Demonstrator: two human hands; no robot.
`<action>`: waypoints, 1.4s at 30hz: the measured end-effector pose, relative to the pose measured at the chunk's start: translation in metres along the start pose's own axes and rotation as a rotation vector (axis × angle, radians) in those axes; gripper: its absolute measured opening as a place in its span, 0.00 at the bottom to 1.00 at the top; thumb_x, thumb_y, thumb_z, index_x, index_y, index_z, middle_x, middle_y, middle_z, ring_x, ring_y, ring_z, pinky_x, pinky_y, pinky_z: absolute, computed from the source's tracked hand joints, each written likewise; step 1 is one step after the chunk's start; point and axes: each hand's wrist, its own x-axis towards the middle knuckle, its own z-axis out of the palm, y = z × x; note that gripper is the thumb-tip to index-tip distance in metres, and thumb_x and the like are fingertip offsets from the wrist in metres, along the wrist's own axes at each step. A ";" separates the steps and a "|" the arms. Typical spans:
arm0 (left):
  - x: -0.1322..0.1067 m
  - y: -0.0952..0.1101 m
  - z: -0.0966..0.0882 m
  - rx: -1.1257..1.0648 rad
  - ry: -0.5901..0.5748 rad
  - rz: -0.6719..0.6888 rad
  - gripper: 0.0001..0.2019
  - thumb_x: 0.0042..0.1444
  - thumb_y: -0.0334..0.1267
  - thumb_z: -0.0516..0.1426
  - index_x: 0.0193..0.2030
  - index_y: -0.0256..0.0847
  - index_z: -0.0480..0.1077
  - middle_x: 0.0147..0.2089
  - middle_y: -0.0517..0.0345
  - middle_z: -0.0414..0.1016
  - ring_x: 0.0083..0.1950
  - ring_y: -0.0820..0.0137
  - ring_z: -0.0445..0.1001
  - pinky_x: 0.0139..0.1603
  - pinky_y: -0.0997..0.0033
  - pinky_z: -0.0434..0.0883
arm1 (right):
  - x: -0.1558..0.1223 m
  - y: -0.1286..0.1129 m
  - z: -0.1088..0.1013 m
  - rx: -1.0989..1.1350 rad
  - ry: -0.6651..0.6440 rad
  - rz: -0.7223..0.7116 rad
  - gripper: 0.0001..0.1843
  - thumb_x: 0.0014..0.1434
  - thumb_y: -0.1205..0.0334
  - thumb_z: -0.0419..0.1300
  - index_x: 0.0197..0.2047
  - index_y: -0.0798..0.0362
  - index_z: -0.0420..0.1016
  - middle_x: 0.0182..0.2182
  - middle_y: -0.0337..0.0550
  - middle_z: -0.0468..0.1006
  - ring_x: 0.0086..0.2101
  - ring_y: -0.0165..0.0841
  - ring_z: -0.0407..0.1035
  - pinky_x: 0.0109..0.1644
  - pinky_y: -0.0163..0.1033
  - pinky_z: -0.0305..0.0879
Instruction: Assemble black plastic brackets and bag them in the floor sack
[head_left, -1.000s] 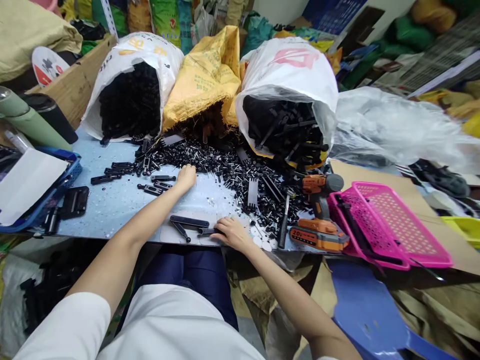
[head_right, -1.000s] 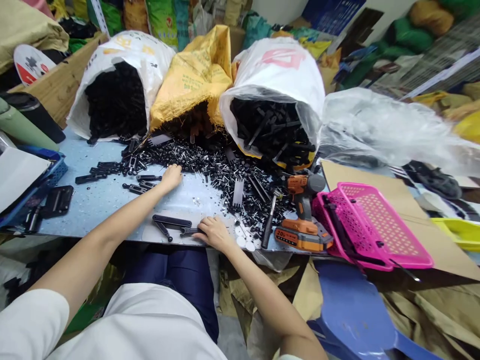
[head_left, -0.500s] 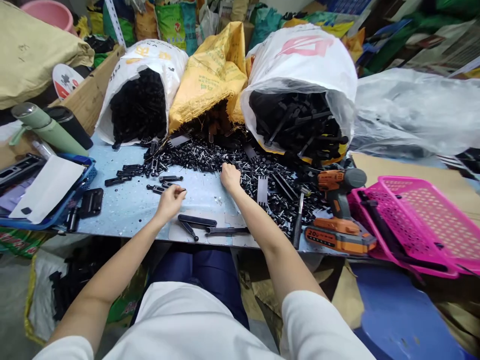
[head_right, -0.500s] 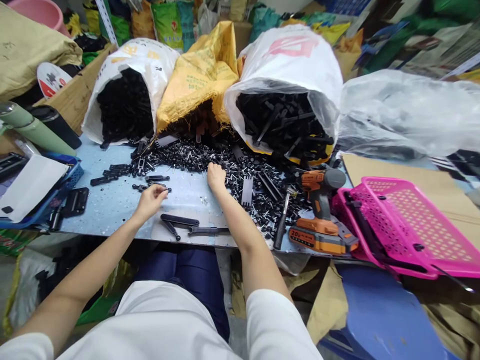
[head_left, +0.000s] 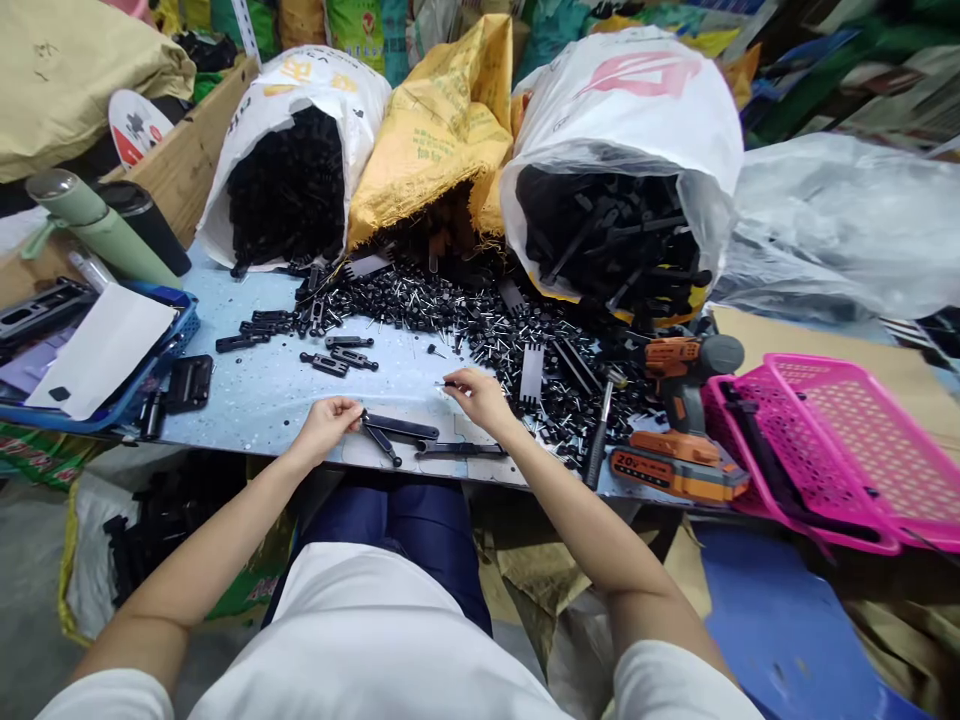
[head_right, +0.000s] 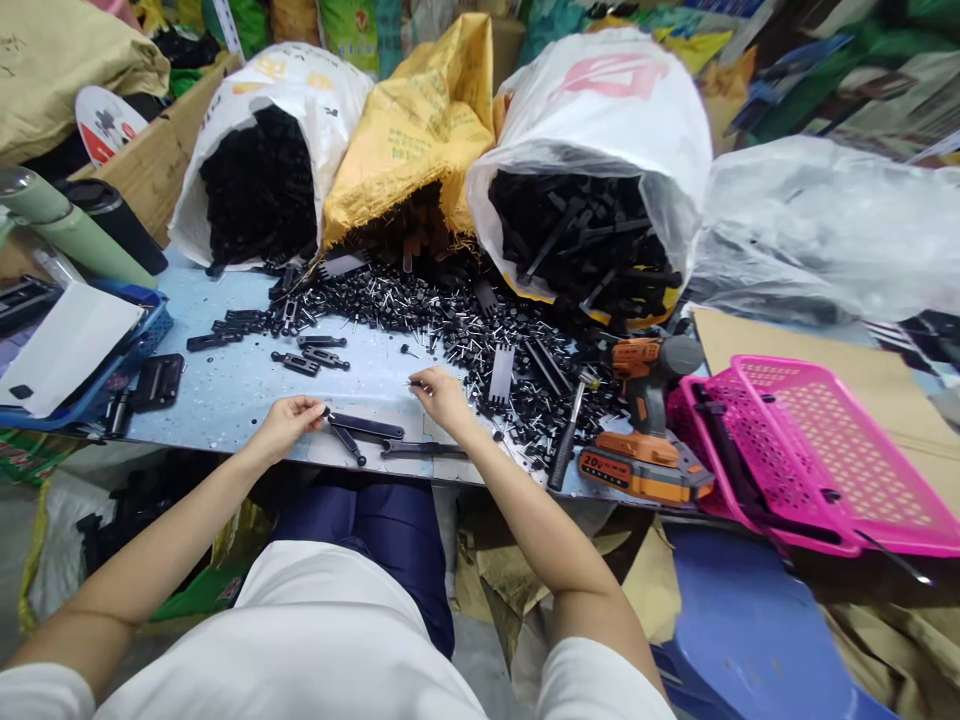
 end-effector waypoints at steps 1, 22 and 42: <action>0.002 -0.002 0.001 0.070 0.009 0.047 0.20 0.38 0.48 0.65 0.32 0.35 0.71 0.25 0.60 0.69 0.24 0.76 0.66 0.28 0.75 0.63 | -0.006 -0.006 -0.002 0.032 -0.032 0.007 0.07 0.55 0.63 0.60 0.38 0.53 0.76 0.33 0.43 0.76 0.31 0.31 0.69 0.40 0.37 0.66; -0.004 -0.006 0.069 1.293 -0.430 0.884 0.29 0.52 0.54 0.57 0.55 0.34 0.62 0.47 0.42 0.71 0.49 0.56 0.67 0.49 0.58 0.60 | -0.061 -0.010 0.016 -0.052 -0.146 -0.340 0.13 0.62 0.62 0.53 0.48 0.54 0.73 0.43 0.50 0.76 0.43 0.34 0.70 0.47 0.41 0.67; -0.005 -0.011 0.046 1.351 -0.288 0.928 0.24 0.63 0.50 0.44 0.31 0.33 0.71 0.30 0.43 0.71 0.36 0.62 0.70 0.36 0.66 0.62 | -0.076 0.014 -0.001 -0.684 -0.149 -0.455 0.33 0.55 0.32 0.48 0.23 0.56 0.71 0.21 0.46 0.71 0.26 0.33 0.64 0.30 0.36 0.53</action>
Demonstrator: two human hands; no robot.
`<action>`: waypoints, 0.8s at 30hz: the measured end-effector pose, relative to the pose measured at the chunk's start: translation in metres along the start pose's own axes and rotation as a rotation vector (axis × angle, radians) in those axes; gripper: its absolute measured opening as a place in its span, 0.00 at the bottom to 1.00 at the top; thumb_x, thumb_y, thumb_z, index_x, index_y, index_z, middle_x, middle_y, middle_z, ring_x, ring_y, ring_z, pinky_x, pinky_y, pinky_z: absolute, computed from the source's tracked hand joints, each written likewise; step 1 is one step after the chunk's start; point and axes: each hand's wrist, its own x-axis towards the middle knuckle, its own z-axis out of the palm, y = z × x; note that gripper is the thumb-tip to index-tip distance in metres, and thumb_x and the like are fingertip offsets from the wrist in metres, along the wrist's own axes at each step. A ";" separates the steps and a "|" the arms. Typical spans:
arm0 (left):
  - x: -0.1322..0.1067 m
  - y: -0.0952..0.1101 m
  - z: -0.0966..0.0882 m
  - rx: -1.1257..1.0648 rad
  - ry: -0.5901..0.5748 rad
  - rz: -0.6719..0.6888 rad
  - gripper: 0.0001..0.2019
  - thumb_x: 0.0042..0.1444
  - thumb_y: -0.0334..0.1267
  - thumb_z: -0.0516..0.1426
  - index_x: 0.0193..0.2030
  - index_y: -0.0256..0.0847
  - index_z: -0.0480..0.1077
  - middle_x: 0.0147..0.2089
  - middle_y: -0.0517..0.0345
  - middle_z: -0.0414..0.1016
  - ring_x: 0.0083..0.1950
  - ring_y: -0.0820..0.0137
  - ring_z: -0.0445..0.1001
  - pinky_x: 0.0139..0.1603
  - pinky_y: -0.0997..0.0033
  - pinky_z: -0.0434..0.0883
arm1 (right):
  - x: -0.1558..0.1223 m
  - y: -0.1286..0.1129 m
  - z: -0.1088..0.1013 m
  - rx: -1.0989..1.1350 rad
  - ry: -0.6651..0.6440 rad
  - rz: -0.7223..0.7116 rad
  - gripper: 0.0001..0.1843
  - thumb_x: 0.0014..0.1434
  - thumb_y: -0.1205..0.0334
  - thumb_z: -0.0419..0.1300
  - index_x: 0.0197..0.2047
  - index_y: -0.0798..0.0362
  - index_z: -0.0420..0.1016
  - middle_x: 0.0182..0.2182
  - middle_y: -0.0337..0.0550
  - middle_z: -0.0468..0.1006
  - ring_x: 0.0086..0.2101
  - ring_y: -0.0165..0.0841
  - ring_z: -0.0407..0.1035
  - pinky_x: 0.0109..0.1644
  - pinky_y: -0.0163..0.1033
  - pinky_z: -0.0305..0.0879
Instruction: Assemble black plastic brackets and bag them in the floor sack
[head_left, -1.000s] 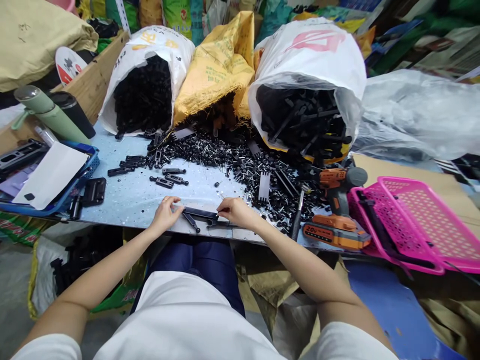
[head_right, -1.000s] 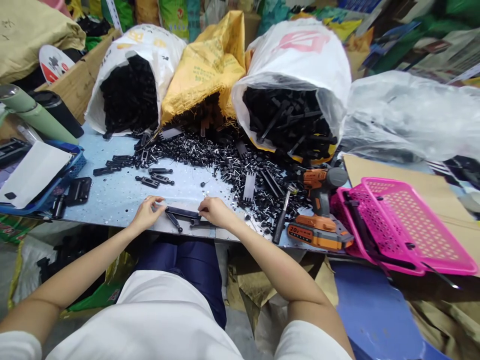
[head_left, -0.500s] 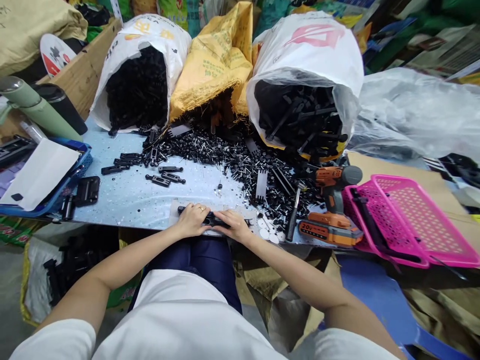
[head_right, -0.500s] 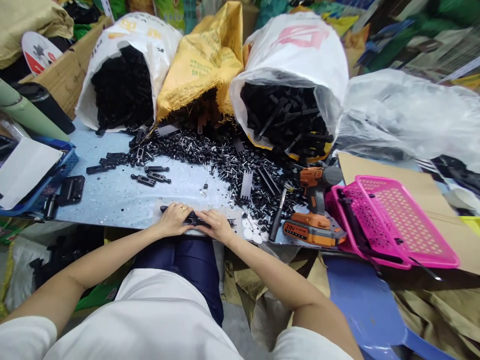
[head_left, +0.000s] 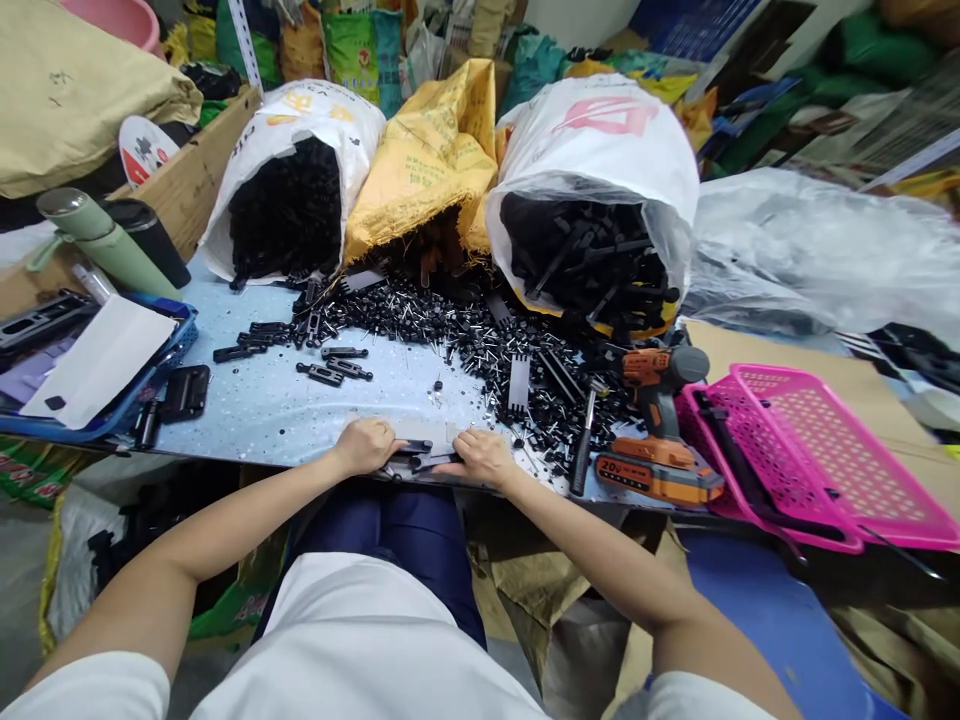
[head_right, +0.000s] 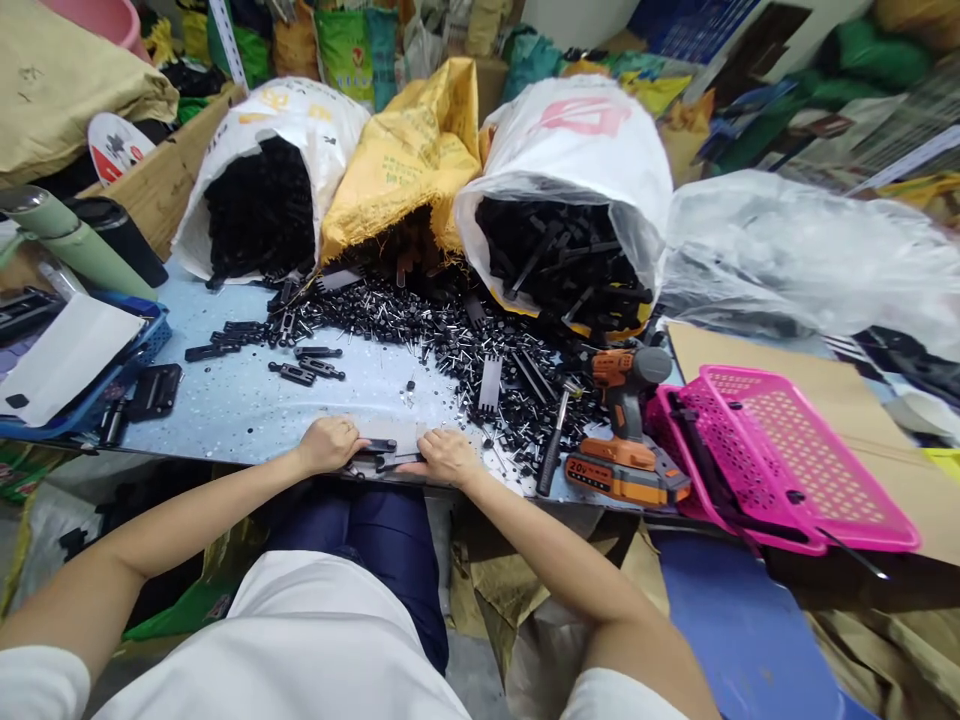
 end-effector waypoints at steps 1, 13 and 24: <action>-0.006 0.002 -0.003 -0.010 0.025 -0.002 0.25 0.63 0.52 0.44 0.29 0.34 0.70 0.28 0.45 0.71 0.34 0.63 0.70 0.35 0.66 0.62 | -0.001 -0.003 -0.004 0.003 0.040 -0.020 0.34 0.54 0.32 0.48 0.22 0.56 0.70 0.20 0.45 0.70 0.25 0.32 0.64 0.30 0.36 0.52; -0.020 0.003 -0.032 -0.254 0.148 -0.105 0.24 0.62 0.52 0.44 0.23 0.40 0.67 0.22 0.52 0.68 0.26 0.68 0.66 0.29 0.70 0.61 | 0.019 -0.026 -0.062 0.251 0.174 -0.199 0.34 0.57 0.34 0.44 0.18 0.54 0.63 0.16 0.39 0.62 0.19 0.28 0.57 0.25 0.36 0.46; -0.058 0.063 -0.086 -0.890 0.251 0.033 0.30 0.63 0.54 0.36 0.21 0.42 0.66 0.17 0.55 0.63 0.21 0.70 0.63 0.25 0.68 0.58 | 0.020 -0.081 -0.094 1.133 0.173 -0.354 0.35 0.61 0.35 0.33 0.18 0.52 0.58 0.12 0.40 0.60 0.16 0.27 0.56 0.22 0.35 0.51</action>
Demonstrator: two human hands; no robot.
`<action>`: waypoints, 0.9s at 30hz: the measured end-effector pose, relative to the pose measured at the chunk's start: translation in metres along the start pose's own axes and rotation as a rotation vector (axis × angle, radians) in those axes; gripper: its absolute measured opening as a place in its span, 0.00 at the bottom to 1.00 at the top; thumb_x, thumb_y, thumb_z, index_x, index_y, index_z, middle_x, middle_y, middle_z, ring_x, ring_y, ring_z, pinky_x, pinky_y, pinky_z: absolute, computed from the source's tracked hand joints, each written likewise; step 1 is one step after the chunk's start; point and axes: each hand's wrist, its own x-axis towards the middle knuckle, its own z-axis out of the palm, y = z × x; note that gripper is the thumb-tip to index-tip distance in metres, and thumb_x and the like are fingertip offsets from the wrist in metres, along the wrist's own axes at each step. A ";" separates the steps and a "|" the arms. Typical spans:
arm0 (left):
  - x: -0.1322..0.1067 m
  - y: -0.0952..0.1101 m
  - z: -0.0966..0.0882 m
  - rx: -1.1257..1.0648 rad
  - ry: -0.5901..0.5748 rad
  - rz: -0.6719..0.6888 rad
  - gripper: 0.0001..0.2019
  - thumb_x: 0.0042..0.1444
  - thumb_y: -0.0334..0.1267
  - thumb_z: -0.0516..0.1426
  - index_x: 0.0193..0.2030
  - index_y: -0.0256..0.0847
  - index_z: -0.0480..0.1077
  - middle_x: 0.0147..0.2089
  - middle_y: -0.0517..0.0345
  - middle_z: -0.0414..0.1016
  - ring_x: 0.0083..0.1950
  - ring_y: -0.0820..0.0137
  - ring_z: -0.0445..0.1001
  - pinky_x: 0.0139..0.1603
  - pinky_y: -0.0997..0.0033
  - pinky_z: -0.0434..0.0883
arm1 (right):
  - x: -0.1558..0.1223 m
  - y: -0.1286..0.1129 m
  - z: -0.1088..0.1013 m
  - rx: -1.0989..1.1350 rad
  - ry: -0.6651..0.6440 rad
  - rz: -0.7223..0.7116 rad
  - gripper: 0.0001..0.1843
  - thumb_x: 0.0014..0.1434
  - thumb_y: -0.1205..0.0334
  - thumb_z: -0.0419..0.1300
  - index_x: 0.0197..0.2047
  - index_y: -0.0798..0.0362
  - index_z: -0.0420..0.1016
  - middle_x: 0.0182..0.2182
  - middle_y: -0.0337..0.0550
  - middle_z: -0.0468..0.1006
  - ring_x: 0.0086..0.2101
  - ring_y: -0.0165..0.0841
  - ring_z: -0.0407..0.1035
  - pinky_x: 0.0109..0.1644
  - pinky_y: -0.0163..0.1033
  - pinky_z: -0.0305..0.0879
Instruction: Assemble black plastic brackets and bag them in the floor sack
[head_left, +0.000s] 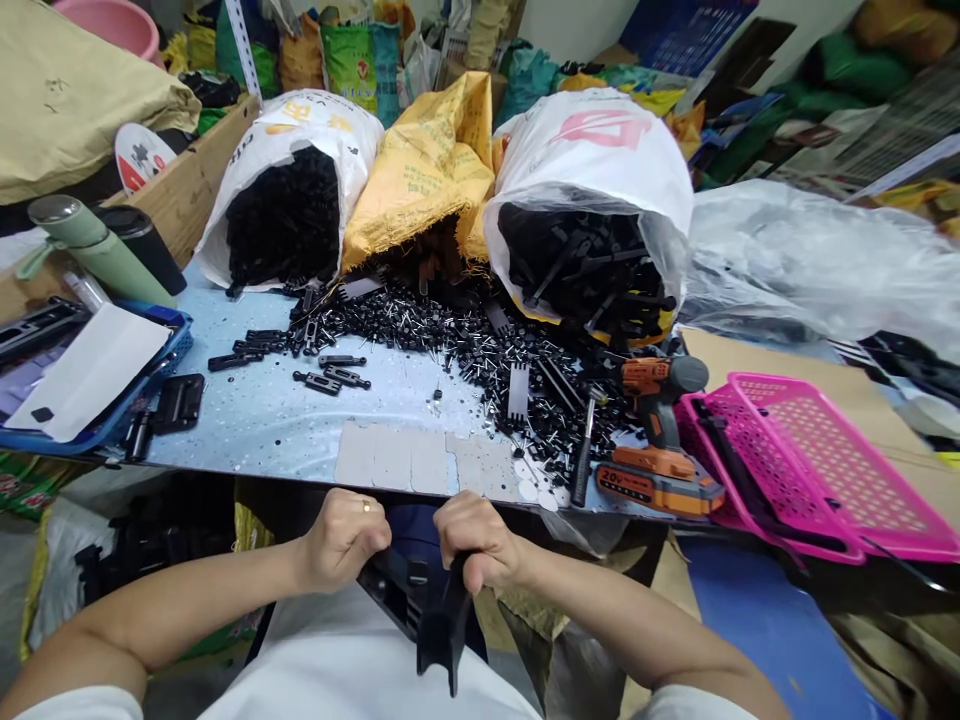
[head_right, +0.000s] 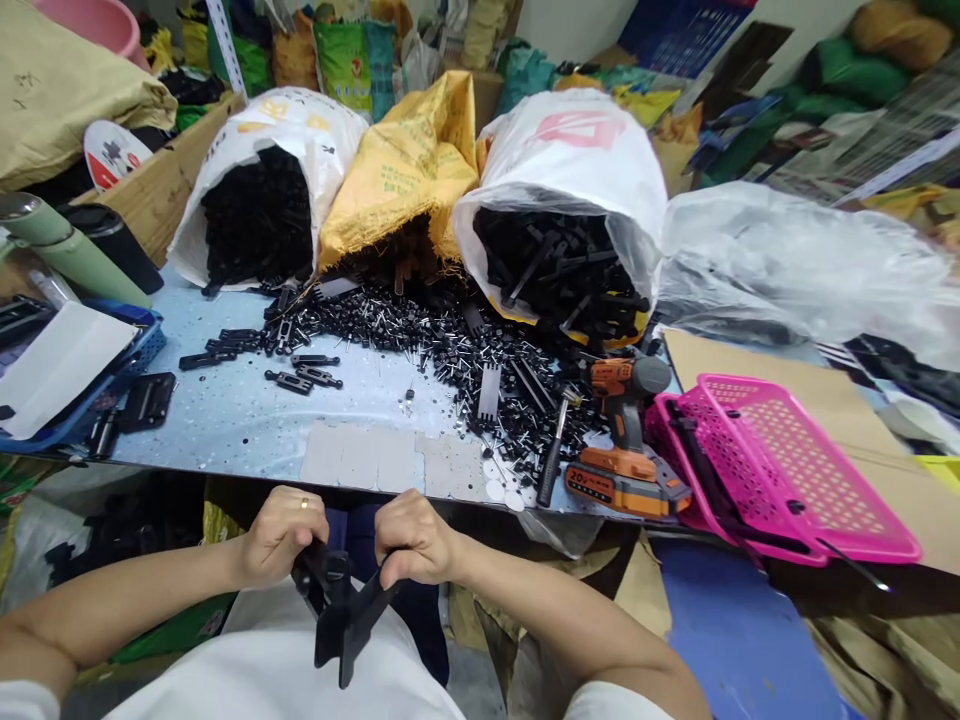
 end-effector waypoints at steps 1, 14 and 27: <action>0.000 -0.001 0.000 -0.006 0.010 0.001 0.29 0.64 0.53 0.36 0.20 0.42 0.65 0.17 0.55 0.63 0.20 0.70 0.63 0.25 0.69 0.58 | -0.001 0.001 0.005 0.015 0.014 0.015 0.35 0.61 0.35 0.33 0.17 0.51 0.57 0.11 0.40 0.60 0.16 0.27 0.55 0.22 0.35 0.51; 0.035 -0.061 -0.033 0.710 0.026 -0.328 0.24 0.61 0.49 0.47 0.21 0.38 0.70 0.21 0.50 0.69 0.24 0.65 0.70 0.29 0.71 0.61 | 0.004 0.059 -0.012 -0.648 0.054 0.450 0.33 0.67 0.45 0.37 0.19 0.54 0.63 0.17 0.41 0.66 0.19 0.27 0.60 0.26 0.34 0.48; 0.003 0.013 -0.008 0.082 -0.056 0.486 0.28 0.64 0.55 0.37 0.25 0.38 0.63 0.16 0.61 0.59 0.18 0.74 0.60 0.20 0.72 0.55 | 0.011 -0.015 0.014 0.062 0.104 -0.242 0.33 0.64 0.38 0.35 0.20 0.51 0.60 0.13 0.37 0.57 0.16 0.27 0.54 0.22 0.36 0.50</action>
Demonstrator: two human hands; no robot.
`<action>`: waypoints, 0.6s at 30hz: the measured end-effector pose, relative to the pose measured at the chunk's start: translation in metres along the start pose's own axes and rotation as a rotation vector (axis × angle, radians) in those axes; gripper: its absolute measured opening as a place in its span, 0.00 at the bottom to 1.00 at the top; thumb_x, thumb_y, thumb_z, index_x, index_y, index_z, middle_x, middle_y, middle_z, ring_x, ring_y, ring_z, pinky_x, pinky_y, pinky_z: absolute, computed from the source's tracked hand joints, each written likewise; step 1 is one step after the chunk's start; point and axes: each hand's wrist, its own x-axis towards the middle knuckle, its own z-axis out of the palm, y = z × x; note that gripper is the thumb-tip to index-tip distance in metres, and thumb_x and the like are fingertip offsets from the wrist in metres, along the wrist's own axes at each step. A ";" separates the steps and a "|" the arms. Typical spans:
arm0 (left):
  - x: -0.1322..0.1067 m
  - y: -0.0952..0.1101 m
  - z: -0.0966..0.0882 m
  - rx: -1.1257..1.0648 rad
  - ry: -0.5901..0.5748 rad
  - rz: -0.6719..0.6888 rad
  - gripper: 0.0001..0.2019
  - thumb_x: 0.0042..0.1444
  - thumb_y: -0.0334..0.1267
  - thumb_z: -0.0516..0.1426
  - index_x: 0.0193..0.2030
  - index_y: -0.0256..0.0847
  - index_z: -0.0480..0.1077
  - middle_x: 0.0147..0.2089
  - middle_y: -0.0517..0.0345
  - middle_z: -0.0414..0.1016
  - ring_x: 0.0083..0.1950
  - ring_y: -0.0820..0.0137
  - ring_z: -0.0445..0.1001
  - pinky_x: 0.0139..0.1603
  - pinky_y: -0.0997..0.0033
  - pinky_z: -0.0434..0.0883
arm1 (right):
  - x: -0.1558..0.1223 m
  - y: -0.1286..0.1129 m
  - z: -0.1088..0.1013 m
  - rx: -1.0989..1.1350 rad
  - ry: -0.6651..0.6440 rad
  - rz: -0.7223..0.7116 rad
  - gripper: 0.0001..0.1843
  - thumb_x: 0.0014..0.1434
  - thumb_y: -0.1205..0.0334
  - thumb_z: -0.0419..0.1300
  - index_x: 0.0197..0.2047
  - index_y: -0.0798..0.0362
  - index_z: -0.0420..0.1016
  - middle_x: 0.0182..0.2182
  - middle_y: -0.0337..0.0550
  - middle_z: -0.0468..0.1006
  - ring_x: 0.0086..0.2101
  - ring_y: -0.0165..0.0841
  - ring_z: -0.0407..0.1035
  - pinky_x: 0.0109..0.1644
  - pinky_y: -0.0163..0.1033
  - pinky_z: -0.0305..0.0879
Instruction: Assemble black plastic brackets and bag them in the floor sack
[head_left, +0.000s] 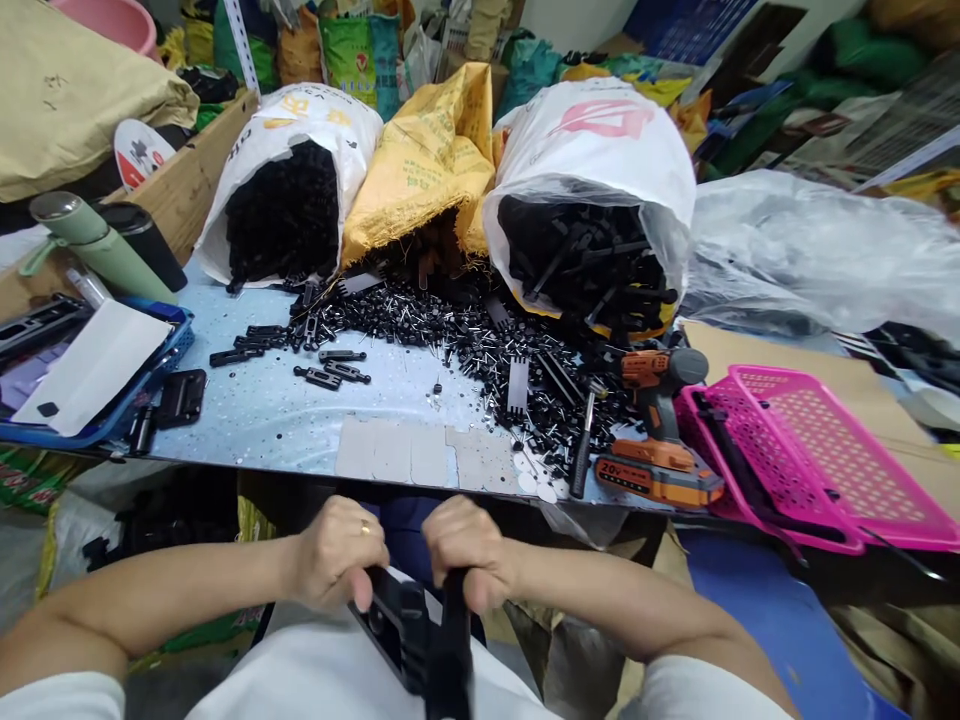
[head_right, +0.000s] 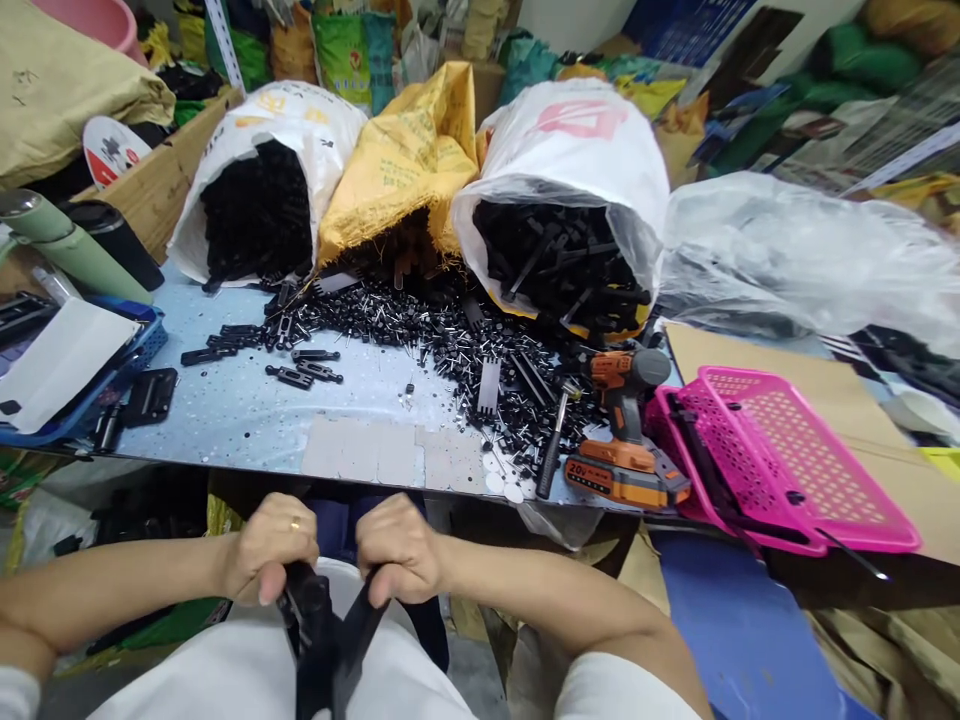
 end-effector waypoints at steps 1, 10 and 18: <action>0.004 0.004 0.008 -0.058 0.078 0.021 0.28 0.63 0.56 0.36 0.26 0.39 0.63 0.16 0.62 0.58 0.17 0.74 0.60 0.20 0.72 0.55 | 0.003 -0.001 0.011 0.085 0.077 -0.058 0.31 0.64 0.39 0.37 0.21 0.51 0.60 0.14 0.37 0.58 0.16 0.27 0.55 0.22 0.36 0.51; -0.007 -0.044 0.055 0.316 0.195 0.205 0.41 0.54 0.68 0.38 0.58 0.34 0.60 0.40 0.43 0.74 0.45 0.59 0.72 0.42 0.60 0.70 | -0.012 0.059 0.047 -0.043 0.780 0.339 0.27 0.61 0.37 0.35 0.46 0.46 0.61 0.47 0.48 0.65 0.50 0.41 0.62 0.55 0.55 0.57; 0.017 -0.173 0.041 0.816 -0.424 -0.451 0.31 0.58 0.55 0.50 0.62 0.38 0.59 0.41 0.40 0.72 0.40 0.59 0.71 0.38 0.65 0.67 | -0.078 0.118 -0.128 -1.292 0.489 1.238 0.29 0.57 0.46 0.54 0.54 0.59 0.61 0.51 0.61 0.65 0.52 0.51 0.57 0.52 0.56 0.55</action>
